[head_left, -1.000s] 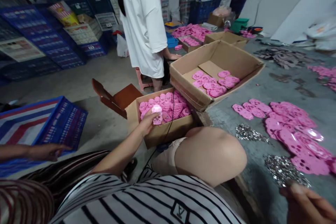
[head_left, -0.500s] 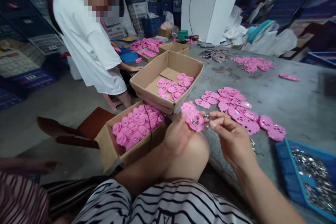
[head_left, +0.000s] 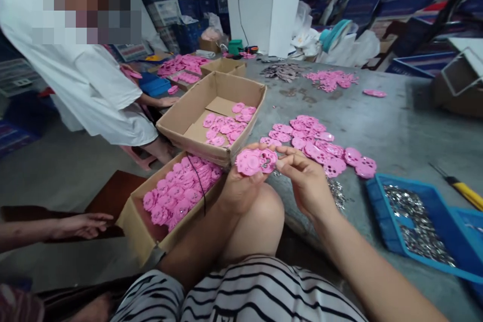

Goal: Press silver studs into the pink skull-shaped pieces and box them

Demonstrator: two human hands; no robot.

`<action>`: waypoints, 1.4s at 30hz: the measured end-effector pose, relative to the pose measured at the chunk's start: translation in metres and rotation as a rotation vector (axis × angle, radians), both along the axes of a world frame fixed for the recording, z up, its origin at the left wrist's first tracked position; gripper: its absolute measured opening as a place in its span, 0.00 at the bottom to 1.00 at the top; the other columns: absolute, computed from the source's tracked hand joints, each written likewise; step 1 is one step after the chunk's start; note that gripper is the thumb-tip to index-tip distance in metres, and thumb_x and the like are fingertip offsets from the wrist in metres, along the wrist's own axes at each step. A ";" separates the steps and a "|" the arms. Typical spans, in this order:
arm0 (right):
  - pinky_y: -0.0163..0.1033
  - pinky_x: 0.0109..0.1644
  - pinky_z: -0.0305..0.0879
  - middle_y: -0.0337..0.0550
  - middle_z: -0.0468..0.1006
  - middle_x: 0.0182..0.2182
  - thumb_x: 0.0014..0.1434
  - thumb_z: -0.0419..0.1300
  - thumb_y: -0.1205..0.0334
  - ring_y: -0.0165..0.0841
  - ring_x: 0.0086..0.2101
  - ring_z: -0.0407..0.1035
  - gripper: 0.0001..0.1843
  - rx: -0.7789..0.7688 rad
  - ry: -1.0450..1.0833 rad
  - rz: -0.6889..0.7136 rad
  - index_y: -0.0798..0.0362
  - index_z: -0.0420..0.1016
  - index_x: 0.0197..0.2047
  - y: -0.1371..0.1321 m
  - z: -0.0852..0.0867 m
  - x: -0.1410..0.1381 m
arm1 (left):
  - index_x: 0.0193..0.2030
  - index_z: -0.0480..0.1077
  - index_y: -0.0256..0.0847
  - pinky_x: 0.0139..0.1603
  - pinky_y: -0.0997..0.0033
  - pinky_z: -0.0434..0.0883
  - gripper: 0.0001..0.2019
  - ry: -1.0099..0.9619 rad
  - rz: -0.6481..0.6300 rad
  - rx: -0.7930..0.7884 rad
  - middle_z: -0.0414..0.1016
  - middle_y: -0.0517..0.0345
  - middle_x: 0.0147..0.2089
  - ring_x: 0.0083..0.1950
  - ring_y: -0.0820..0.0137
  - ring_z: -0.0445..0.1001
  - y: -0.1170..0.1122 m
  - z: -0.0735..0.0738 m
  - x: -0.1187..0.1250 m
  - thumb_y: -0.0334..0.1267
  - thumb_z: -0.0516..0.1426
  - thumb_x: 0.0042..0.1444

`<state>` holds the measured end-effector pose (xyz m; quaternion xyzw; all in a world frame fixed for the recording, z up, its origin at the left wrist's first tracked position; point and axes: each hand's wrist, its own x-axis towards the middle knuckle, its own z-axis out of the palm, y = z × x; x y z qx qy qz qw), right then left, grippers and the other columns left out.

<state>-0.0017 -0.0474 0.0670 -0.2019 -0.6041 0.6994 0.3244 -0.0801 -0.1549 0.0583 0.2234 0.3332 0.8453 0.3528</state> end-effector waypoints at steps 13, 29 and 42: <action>0.52 0.58 0.59 0.46 0.75 0.42 0.44 0.70 0.56 0.44 0.54 0.64 0.10 0.098 0.021 -0.028 0.50 0.76 0.21 0.004 0.006 -0.001 | 0.46 0.70 0.45 0.64 0.52 0.64 0.26 0.027 0.006 -0.030 0.72 0.52 0.55 0.65 0.56 0.66 -0.001 0.004 0.003 0.36 0.71 0.38; 0.54 0.62 0.55 0.46 0.74 0.44 0.45 0.71 0.56 0.43 0.54 0.63 0.10 0.247 -0.016 -0.005 0.50 0.77 0.21 0.022 0.014 0.002 | 0.52 0.71 0.45 0.62 0.53 0.68 0.26 -0.045 -0.127 -0.063 0.72 0.51 0.59 0.61 0.58 0.70 -0.004 -0.001 0.001 0.38 0.69 0.45; 0.54 0.63 0.53 0.47 0.73 0.47 0.47 0.70 0.55 0.44 0.55 0.63 0.10 0.433 -0.168 0.186 0.51 0.79 0.24 0.030 0.028 0.010 | 0.62 0.63 0.42 0.50 0.56 0.77 0.33 -0.096 -0.238 -0.127 0.77 0.47 0.53 0.50 0.59 0.77 -0.002 0.002 -0.003 0.44 0.67 0.50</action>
